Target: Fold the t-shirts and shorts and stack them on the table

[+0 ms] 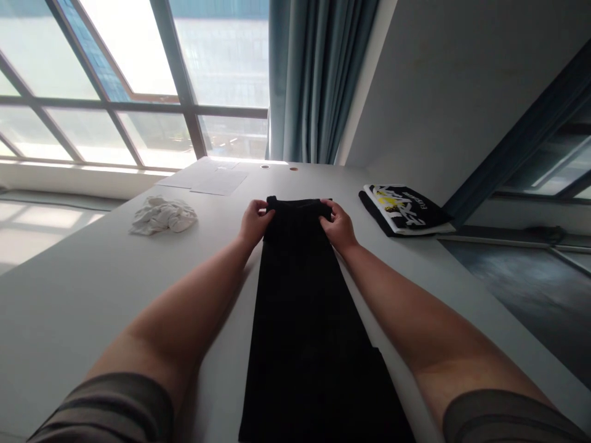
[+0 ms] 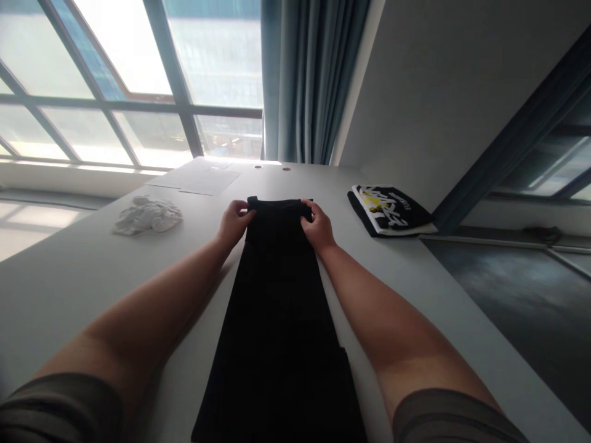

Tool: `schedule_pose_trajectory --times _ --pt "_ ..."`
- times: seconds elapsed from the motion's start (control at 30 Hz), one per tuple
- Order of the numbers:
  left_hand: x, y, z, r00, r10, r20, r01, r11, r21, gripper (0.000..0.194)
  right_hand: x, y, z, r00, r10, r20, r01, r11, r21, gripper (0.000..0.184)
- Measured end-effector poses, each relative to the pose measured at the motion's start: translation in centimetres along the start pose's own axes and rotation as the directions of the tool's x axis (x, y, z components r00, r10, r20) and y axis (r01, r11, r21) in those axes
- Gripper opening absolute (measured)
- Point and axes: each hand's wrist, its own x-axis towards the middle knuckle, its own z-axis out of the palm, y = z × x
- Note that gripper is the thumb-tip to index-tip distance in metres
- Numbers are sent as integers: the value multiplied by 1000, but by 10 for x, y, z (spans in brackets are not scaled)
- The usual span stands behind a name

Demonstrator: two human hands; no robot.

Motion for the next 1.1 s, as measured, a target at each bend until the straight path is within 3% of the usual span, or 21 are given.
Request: schedule_pose_trajectory --times 0.13,0.2,0.23,0.27,0.3,0.37,0.4,0.43,0.47,0.53,0.63,0.7,0.77,0.83,0.93,1.03,1.1 --pt "-26 25 -20 993 90 72 -81 990 -118 52 -27 -31 -20 1000 -18 0 18 999 34 97" --pt "-48 34 -39 961 179 212 -176 984 -34 45 -47 -43 -37 999 -20 36 22 999 -38 104" --pt "-60 38 -48 921 219 323 -243 969 34 37 -58 -47 -46 995 -40 86 47 996 -80 101" --pt "-71 42 -58 849 247 467 -322 943 88 29 -67 -50 -56 982 -74 176 96 988 -117 94" --pt "-82 45 -66 748 259 612 -403 909 107 26 -76 -52 -64 945 -115 305 166 976 -144 82" --pt "-98 49 -78 524 245 816 -535 840 92 32 -89 -55 -77 816 -180 549 311 938 -154 59" --pt "-104 51 -81 445 233 865 -581 810 80 37 -93 -56 -81 754 -196 627 366 918 -152 52" --pt "-107 51 -82 400 223 889 -616 783 81 39 -95 -56 -84 708 -208 675 411 899 -154 49" --pt "-108 51 -83 389 216 896 -642 761 96 39 -96 -56 -85 682 -219 697 450 878 -164 47" --pt "-106 50 -82 415 201 887 -670 727 148 34 -92 -54 -87 658 -241 713 521 830 -199 48" --pt "-101 51 -81 509 204 836 -688 680 252 26 -83 -48 -92 646 -264 716 583 776 -239 52" --pt "-101 56 -76 600 251 759 -680 660 319 25 -78 -45 -97 690 -279 668 566 783 -258 52" --pt "-104 63 -64 687 293 665 -650 657 382 26 -75 -46 -98 776 -301 555 514 811 -279 50" --pt "-109 66 -45 738 280 613 -618 645 449 30 -76 -49 -90 847 -297 441 453 837 -308 48" --pt "-117 59 -14 728 100 678 -605 558 567 48 -83 -48 -65 861 -204 467 399 839 -369 49" --pt "-121 43 2 675 -102 731 -609 483 629 70 -91 -38 -42 786 -19 618 355 833 -425 62" --pt "-120 37 4 676 -145 723 -596 470 652 72 -93 -30 -34 739 74 670 330 827 -456 67"
